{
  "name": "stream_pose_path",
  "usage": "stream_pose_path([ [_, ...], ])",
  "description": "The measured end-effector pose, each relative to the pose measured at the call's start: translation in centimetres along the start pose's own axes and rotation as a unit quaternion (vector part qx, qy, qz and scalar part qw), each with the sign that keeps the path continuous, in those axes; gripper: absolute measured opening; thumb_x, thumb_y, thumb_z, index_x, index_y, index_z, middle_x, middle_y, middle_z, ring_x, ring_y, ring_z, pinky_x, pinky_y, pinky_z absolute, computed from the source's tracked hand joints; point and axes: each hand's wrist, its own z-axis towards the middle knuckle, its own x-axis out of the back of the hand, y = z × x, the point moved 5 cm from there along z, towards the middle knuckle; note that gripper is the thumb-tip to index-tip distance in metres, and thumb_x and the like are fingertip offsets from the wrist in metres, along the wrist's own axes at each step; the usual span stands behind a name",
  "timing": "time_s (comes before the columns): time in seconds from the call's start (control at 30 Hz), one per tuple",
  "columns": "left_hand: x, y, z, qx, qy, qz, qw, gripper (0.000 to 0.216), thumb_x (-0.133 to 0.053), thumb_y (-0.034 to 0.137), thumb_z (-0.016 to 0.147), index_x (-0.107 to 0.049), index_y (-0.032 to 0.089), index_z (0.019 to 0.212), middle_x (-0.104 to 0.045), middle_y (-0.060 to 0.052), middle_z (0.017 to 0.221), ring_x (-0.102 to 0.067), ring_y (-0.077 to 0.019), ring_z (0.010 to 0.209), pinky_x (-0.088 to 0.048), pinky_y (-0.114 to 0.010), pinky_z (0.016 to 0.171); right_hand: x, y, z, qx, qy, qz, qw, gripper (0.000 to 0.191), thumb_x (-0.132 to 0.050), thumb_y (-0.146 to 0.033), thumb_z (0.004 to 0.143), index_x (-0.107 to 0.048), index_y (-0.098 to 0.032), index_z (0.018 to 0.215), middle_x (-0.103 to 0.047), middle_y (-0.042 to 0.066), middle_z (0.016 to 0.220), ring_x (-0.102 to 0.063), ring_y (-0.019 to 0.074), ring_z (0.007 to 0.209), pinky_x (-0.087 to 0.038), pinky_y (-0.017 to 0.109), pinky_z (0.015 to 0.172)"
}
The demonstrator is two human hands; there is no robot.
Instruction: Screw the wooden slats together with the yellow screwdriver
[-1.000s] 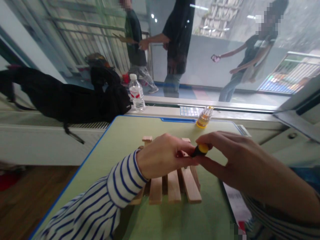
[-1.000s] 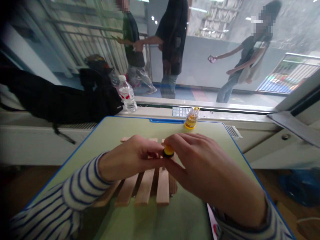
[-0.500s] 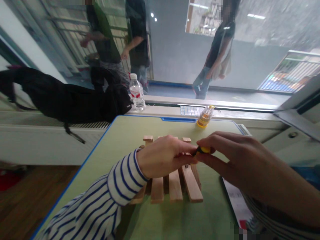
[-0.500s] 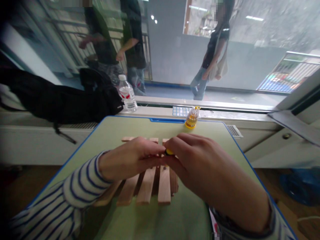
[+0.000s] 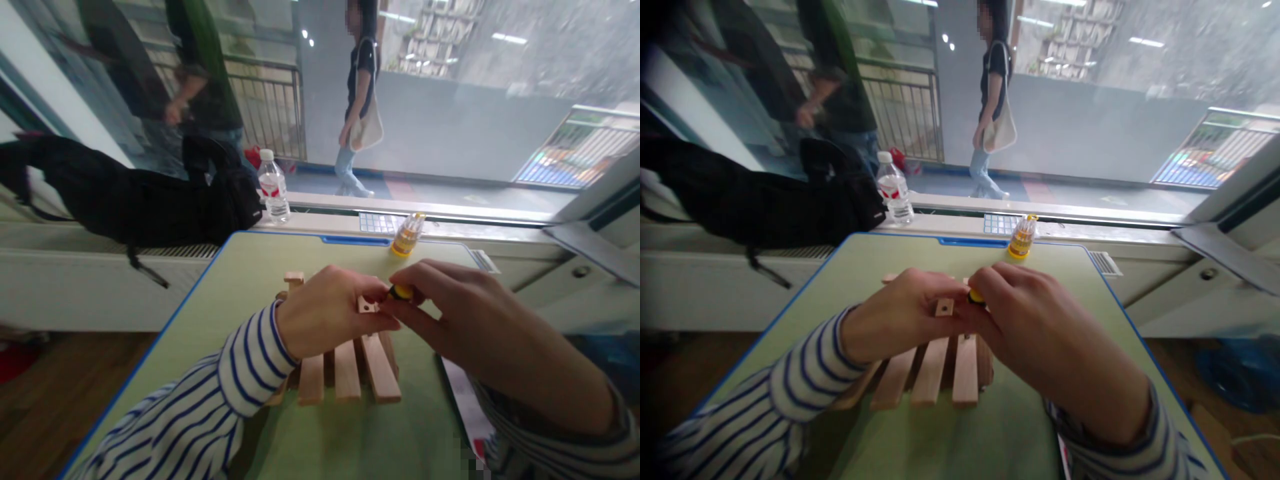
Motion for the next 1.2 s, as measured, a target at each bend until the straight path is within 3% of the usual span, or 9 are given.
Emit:
stream_pose_path([
  [0.27,0.3,0.2,0.0,-0.003,-0.021,0.025,0.999,0.023,-0.054,0.037,0.084,-0.065,0.017,0.087,-0.061,0.003,0.074,-0.054,-0.0081,0.066,-0.035,-0.019,0.060,0.5,-0.6,-0.4,0.037,0.001,0.014,0.999,0.022,-0.049,-0.033,0.087,-0.050,-0.025,0.107,-0.060,0.000,0.104,-0.056,0.0129,0.088,-0.043,0.026,0.074],
  [0.37,0.2,0.3,0.0,-0.018,-0.041,0.028,0.999,0.021,-0.052,0.035,0.086,-0.064,0.017,0.086,-0.060,0.003,0.075,-0.054,-0.0080,0.068,-0.035,-0.019,0.060,0.5,-0.8,-0.5,0.047,-0.019,0.023,0.998,0.008,-0.047,-0.028,0.089,-0.052,-0.022,0.089,-0.061,0.000,0.096,-0.056,0.0115,0.081,-0.044,0.025,0.072],
  [0.47,0.2,0.2,0.0,-0.028,-0.040,0.029,0.998,0.023,-0.051,0.034,0.087,-0.063,0.016,0.082,-0.056,0.004,0.070,-0.051,-0.0064,0.064,-0.034,-0.018,0.057,0.3,-0.8,-0.3,0.041,-0.025,0.031,0.998,0.012,-0.048,-0.028,0.089,-0.050,-0.021,0.079,-0.061,0.000,0.087,-0.055,0.0105,0.072,-0.043,0.024,0.067],
  [0.87,0.1,0.4,0.0,-0.035,-0.064,0.041,0.996,0.025,-0.042,0.028,0.092,-0.057,0.015,0.078,-0.054,0.002,0.073,-0.049,-0.0077,0.065,-0.034,-0.019,0.058,0.1,-0.3,-0.1,0.023,0.014,0.003,1.000,0.017,-0.047,-0.034,0.089,-0.055,-0.019,0.087,-0.059,-0.001,0.077,-0.053,0.0102,0.064,-0.037,0.025,0.058],
  [1.2,-0.3,-0.4,0.0,0.007,-0.012,0.053,0.998,0.018,-0.056,0.036,0.083,-0.063,0.020,0.088,-0.060,0.003,0.072,-0.054,-0.0092,0.067,-0.034,-0.020,0.059,-0.2,0.3,0.1,0.005,0.003,-0.021,1.000,0.018,-0.045,-0.035,0.089,-0.054,-0.019,0.090,-0.060,0.000,0.078,-0.054,0.0117,0.065,-0.038,0.026,0.058],
])
